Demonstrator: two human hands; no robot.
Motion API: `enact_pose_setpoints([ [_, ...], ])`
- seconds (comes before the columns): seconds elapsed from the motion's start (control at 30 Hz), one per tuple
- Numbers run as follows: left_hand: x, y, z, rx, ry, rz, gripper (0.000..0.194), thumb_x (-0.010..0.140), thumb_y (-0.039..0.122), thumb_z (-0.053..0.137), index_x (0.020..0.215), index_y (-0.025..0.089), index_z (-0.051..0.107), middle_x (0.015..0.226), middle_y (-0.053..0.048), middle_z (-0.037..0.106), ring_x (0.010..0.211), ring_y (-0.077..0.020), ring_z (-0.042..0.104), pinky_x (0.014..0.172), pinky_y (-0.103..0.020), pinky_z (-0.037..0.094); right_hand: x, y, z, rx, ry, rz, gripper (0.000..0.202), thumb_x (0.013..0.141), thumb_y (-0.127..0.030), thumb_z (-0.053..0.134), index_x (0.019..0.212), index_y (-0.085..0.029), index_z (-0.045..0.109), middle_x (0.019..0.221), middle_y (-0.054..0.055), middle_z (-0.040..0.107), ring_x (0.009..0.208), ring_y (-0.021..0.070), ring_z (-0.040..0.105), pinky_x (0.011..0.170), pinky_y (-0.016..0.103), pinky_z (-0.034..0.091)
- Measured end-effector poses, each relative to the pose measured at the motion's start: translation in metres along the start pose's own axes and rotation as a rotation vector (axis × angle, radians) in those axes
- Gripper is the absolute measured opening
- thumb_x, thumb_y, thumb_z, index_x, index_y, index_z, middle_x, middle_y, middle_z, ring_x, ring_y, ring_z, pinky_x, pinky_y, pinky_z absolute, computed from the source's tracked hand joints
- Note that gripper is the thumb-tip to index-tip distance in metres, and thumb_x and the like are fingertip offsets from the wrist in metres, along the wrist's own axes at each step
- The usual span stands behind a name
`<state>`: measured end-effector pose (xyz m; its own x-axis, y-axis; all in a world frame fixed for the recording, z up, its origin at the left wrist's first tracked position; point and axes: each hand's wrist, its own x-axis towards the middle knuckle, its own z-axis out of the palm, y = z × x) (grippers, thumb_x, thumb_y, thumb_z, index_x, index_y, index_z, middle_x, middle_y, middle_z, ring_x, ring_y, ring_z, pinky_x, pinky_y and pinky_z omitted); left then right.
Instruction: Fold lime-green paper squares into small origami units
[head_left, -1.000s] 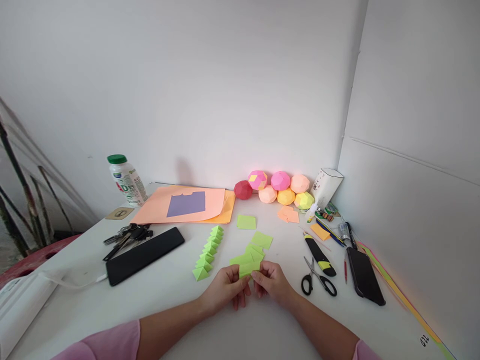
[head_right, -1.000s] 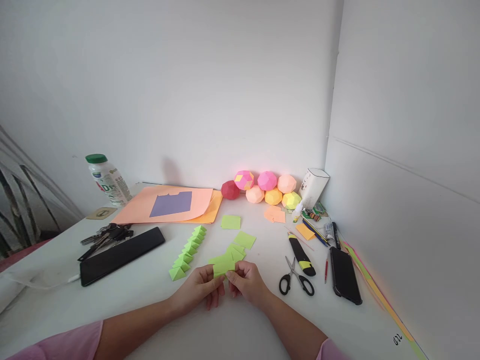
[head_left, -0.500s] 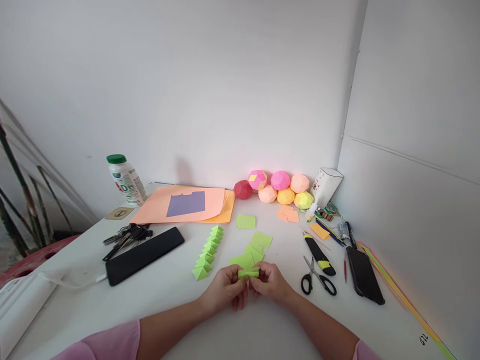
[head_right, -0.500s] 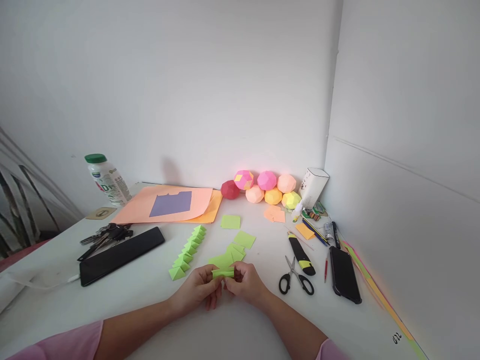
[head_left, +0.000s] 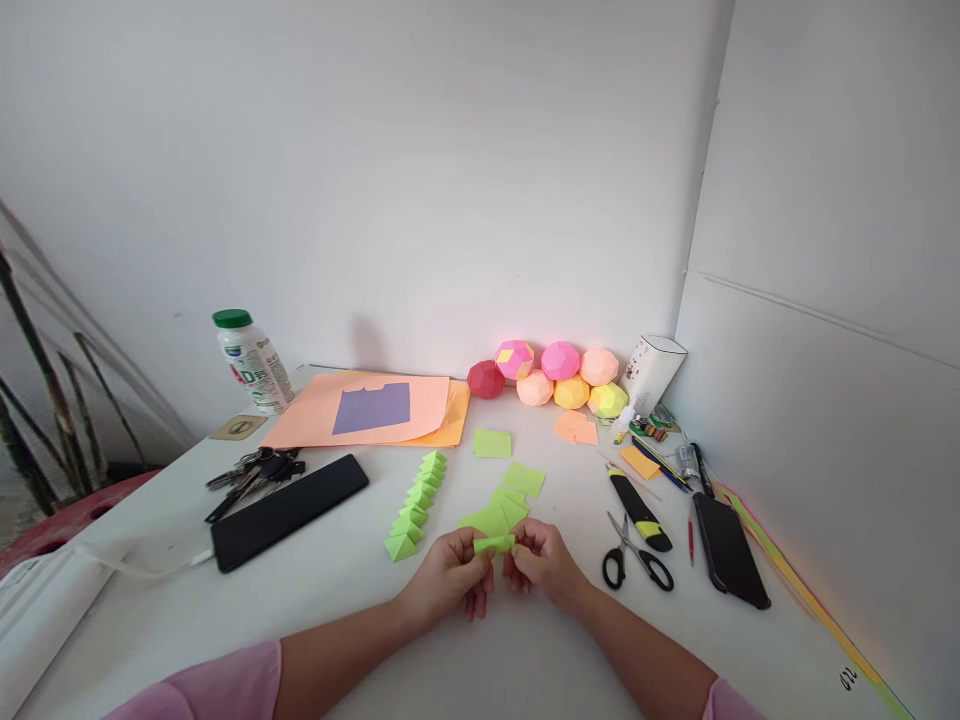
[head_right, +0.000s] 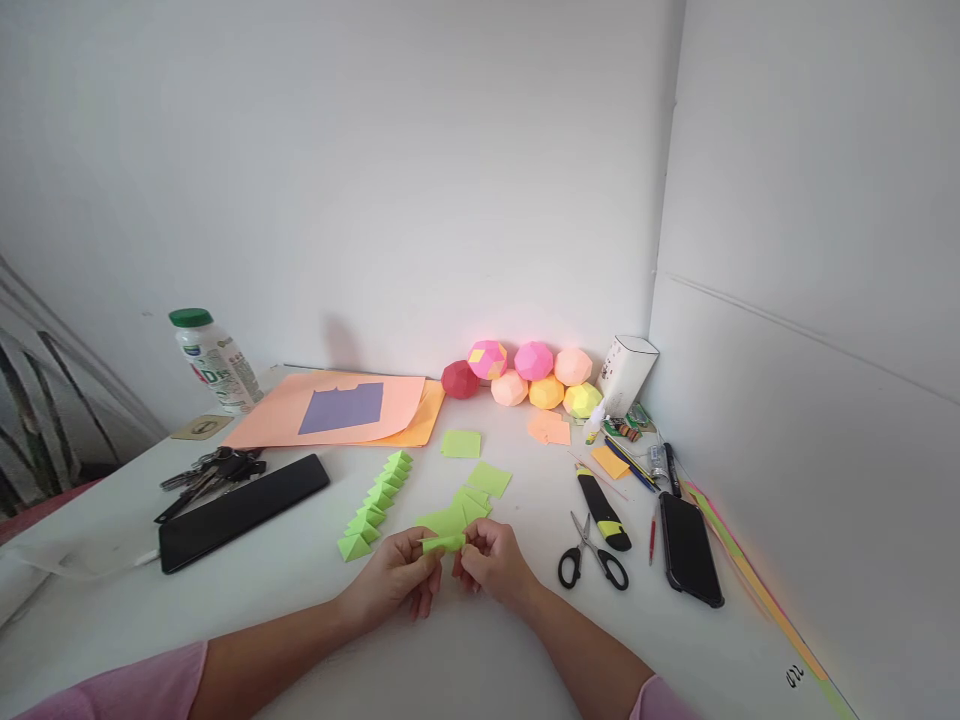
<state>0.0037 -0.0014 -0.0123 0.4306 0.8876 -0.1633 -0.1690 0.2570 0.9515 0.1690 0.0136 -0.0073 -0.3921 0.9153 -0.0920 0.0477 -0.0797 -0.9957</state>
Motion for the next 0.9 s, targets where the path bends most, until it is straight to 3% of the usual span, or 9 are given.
enact_pose_setpoints([
  [0.17,-0.0004,0.0029,-0.0006,-0.038,0.042,-0.003,0.034,0.073,0.048,0.059,0.076,0.018,0.043,0.049,0.005,0.058,0.032,-0.0108,0.054,0.029,-0.018,0.037,0.0008,-0.0016,-0.0014,0.127,0.055,-0.024,0.006,0.074,-0.022,0.049,0.073,-0.018,0.044,0.058,-0.003,0.058,0.04,0.0085,0.048,0.035,0.019,0.036],
  [0.27,-0.0007,0.0028,0.0003,-0.016,0.005,0.006,0.033,0.073,0.046,0.059,0.073,0.017,0.044,0.049,0.005,0.057,0.032,-0.0101,0.054,0.031,-0.018,0.038,0.0,0.0002,-0.0008,0.051,-0.037,-0.07,0.017,0.076,-0.029,0.057,0.082,-0.017,0.047,0.062,-0.004,0.054,0.046,0.0083,0.048,0.04,0.019,0.037],
  [0.4,-0.0013,0.0014,0.0013,0.036,-0.014,-0.002,0.03,0.073,0.043,0.06,0.07,0.017,0.045,0.05,0.005,0.057,0.033,-0.0092,0.054,0.031,-0.017,0.038,-0.002,0.0034,0.0,-0.094,-0.128,-0.088,0.024,0.079,-0.036,0.059,0.074,-0.014,0.053,0.059,-0.003,0.05,0.051,0.0073,0.044,0.047,0.02,0.036],
  [0.73,-0.0013,0.0033,-0.0004,-0.02,0.036,-0.011,0.024,0.076,0.035,0.055,0.071,0.019,0.039,0.05,0.004,0.06,0.034,-0.0111,0.054,0.031,-0.019,0.038,-0.0013,-0.0031,-0.0028,0.085,-0.016,-0.034,0.022,0.074,-0.035,0.059,0.071,-0.014,0.056,0.061,0.0,0.057,0.047,0.0089,0.048,0.046,0.022,0.037],
  [0.9,-0.0014,0.0047,-0.0009,-0.102,0.066,0.053,0.025,0.078,0.036,0.055,0.074,0.019,0.038,0.061,0.002,0.061,0.041,-0.0112,0.058,0.035,-0.02,0.041,0.0004,-0.0028,-0.0044,0.114,0.014,-0.033,0.022,0.074,-0.035,0.059,0.068,-0.014,0.055,0.057,0.0,0.056,0.046,0.0095,0.049,0.045,0.022,0.038],
])
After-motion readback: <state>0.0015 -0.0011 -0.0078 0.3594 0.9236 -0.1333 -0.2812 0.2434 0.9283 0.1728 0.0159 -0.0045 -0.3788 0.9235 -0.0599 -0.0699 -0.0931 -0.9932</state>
